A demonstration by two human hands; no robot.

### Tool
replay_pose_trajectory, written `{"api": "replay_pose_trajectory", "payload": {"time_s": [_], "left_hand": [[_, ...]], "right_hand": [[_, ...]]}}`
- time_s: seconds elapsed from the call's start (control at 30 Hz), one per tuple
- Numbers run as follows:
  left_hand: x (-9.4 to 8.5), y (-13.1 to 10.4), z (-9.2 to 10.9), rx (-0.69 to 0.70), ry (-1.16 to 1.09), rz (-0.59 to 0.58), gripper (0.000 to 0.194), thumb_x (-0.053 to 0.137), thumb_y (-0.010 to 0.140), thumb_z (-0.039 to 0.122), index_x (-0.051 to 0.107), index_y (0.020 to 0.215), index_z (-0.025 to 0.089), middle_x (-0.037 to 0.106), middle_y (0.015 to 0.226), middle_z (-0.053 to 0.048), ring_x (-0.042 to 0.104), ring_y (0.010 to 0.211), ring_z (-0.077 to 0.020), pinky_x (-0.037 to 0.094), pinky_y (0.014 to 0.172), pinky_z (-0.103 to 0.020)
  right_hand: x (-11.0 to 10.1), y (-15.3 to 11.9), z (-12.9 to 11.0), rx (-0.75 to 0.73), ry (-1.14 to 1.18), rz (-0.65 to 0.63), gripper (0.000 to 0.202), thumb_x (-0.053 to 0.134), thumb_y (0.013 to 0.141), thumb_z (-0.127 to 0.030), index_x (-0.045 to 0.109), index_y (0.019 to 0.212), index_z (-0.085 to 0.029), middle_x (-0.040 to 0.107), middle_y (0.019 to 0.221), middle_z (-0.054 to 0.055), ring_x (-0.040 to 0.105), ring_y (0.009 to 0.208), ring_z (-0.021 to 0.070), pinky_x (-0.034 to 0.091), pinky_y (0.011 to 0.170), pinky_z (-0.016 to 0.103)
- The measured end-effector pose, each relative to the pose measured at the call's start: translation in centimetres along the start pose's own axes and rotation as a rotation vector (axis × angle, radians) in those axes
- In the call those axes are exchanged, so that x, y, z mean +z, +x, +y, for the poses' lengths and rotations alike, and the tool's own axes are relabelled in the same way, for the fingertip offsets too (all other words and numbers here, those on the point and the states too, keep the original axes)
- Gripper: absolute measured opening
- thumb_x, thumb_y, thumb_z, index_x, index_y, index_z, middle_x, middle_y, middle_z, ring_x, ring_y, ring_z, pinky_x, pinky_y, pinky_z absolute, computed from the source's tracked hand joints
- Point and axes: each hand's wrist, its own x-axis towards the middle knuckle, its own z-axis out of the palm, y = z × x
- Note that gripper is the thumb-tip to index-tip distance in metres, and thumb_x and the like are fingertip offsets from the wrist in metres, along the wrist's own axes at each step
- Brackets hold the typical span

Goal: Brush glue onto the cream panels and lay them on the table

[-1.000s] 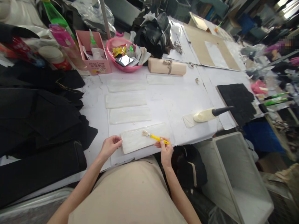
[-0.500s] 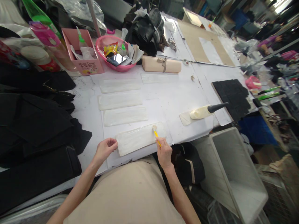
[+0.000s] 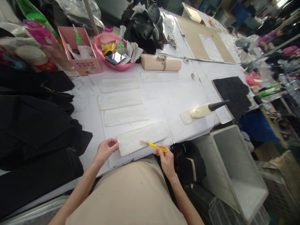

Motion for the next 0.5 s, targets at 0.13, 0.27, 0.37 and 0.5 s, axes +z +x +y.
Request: {"api": "replay_pose_trajectory", "payload": {"time_s": [0.13, 0.27, 0.37, 0.5], "left_hand": [[-0.1, 0.2, 0.0, 0.012, 0.004, -0.008, 0.028, 0.068, 0.062, 0.041, 0.062, 0.070, 0.016, 0.063, 0.060, 0.000, 0.057, 0.054, -0.0135, 0.045, 0.051, -0.024], [-0.3, 0.3, 0.0, 0.013, 0.021, -0.018, 0.027, 0.068, 0.062, 0.041, 0.062, 0.071, 0.016, 0.063, 0.059, 0.000, 0.057, 0.054, -0.0137, 0.045, 0.051, -0.024], [-0.3, 0.2, 0.1, 0.014, 0.039, -0.024, 0.029, 0.068, 0.063, 0.043, 0.062, 0.072, 0.016, 0.063, 0.058, 0.000, 0.057, 0.054, -0.0139, 0.046, 0.051, -0.024], [-0.4, 0.1, 0.2, 0.028, 0.044, -0.027, 0.031, 0.068, 0.062, 0.046, 0.062, 0.070, 0.017, 0.063, 0.057, 0.000, 0.057, 0.053, -0.0143, 0.045, 0.050, -0.024]], "right_hand": [[-0.2, -0.3, -0.5, -0.046, -0.047, 0.115, 0.021, 0.052, 0.094, -0.035, 0.063, 0.105, -0.020, 0.070, 0.086, 0.005, 0.070, 0.075, 0.0181, 0.056, 0.071, 0.029], [3.0, -1.5, -1.4, -0.019, 0.077, -0.125, 0.022, 0.052, 0.094, -0.036, 0.064, 0.105, -0.022, 0.071, 0.084, 0.004, 0.070, 0.071, 0.0176, 0.056, 0.071, 0.029], [4.5, -1.7, -1.0, 0.012, 0.112, -0.173, 0.022, 0.053, 0.094, -0.038, 0.065, 0.103, -0.022, 0.070, 0.082, 0.002, 0.070, 0.070, 0.0170, 0.056, 0.069, 0.028], [2.0, -0.8, 0.4, 0.044, 0.051, 0.076, 0.026, 0.051, 0.094, -0.040, 0.063, 0.104, -0.020, 0.070, 0.080, 0.003, 0.070, 0.069, 0.0172, 0.056, 0.066, 0.028]]}}
